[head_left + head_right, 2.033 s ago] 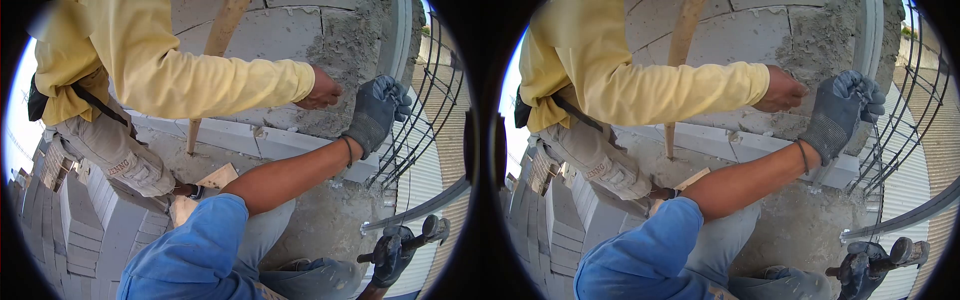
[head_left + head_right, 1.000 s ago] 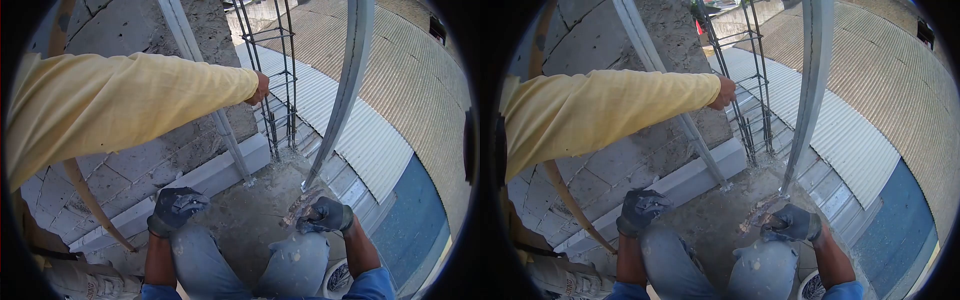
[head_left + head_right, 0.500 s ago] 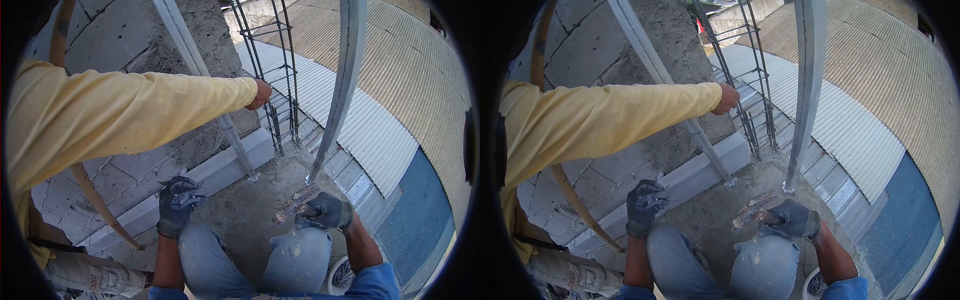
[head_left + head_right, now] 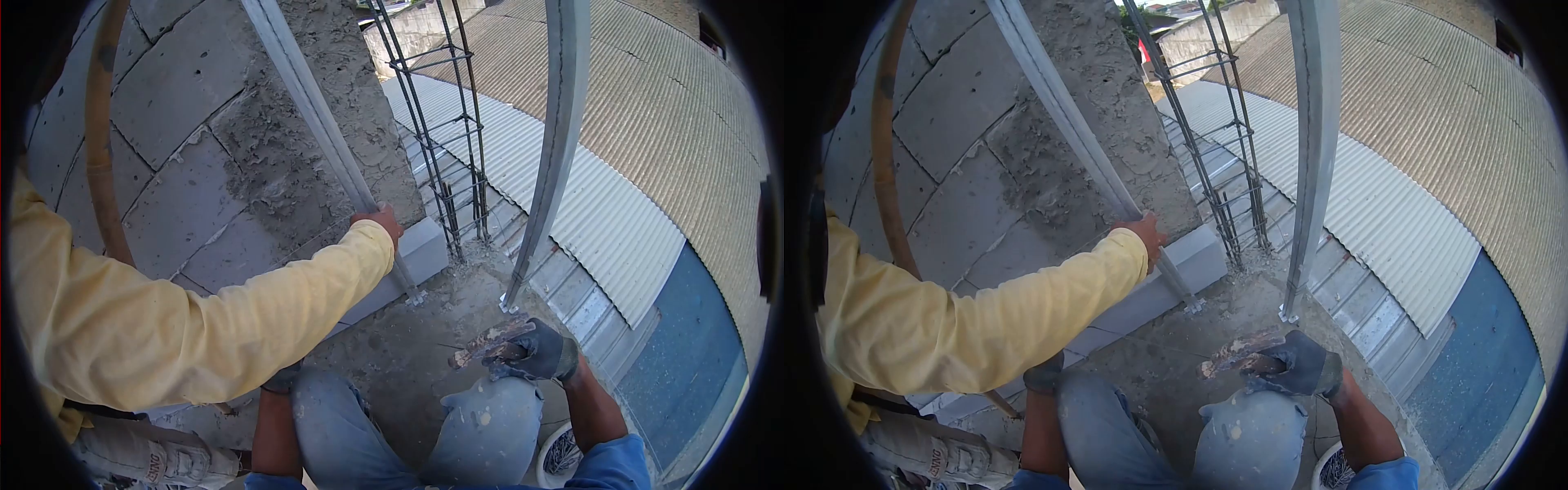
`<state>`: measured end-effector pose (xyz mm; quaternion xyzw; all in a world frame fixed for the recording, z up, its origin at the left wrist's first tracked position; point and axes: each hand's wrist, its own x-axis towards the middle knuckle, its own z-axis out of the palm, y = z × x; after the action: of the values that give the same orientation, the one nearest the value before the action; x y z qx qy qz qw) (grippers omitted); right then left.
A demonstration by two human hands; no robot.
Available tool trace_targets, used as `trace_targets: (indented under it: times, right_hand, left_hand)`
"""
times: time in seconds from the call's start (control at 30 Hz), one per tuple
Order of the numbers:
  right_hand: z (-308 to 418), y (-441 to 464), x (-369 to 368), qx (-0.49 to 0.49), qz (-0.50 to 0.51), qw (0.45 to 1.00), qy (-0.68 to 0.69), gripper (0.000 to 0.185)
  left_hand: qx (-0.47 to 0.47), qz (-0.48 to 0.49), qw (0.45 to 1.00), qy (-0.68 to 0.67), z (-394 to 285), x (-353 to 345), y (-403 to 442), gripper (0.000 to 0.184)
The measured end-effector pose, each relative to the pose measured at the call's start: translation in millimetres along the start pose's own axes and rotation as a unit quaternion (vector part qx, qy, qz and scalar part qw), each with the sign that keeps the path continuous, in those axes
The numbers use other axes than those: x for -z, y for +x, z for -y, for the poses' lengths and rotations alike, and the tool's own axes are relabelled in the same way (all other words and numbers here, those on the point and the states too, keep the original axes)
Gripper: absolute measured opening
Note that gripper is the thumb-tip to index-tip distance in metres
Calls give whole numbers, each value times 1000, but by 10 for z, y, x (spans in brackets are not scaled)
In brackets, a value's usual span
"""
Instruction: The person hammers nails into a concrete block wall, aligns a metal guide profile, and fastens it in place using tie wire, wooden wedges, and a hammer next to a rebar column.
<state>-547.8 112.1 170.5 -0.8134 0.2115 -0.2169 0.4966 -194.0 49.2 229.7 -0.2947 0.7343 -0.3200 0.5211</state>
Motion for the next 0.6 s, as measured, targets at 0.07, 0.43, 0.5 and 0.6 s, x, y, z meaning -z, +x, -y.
trace_targets:
  times: [0.07,0.43,0.5,0.6]
  right_hand:
    - [-124,-2,-6,45,-25,998,26,27]
    - [-47,48,51,78,14,997,18,25]
    - [-260,-77,33,-13,-3,992,128,26]
    - [-392,-166,199,-93,-2,966,243,31]
  left_hand:
    - [-70,33,991,-108,276,98,230,30]
    - [-40,7,971,-234,183,179,168,32]
    - [42,-15,947,-319,-130,-342,679,40]
    - [73,26,924,-374,-264,-570,924,44]
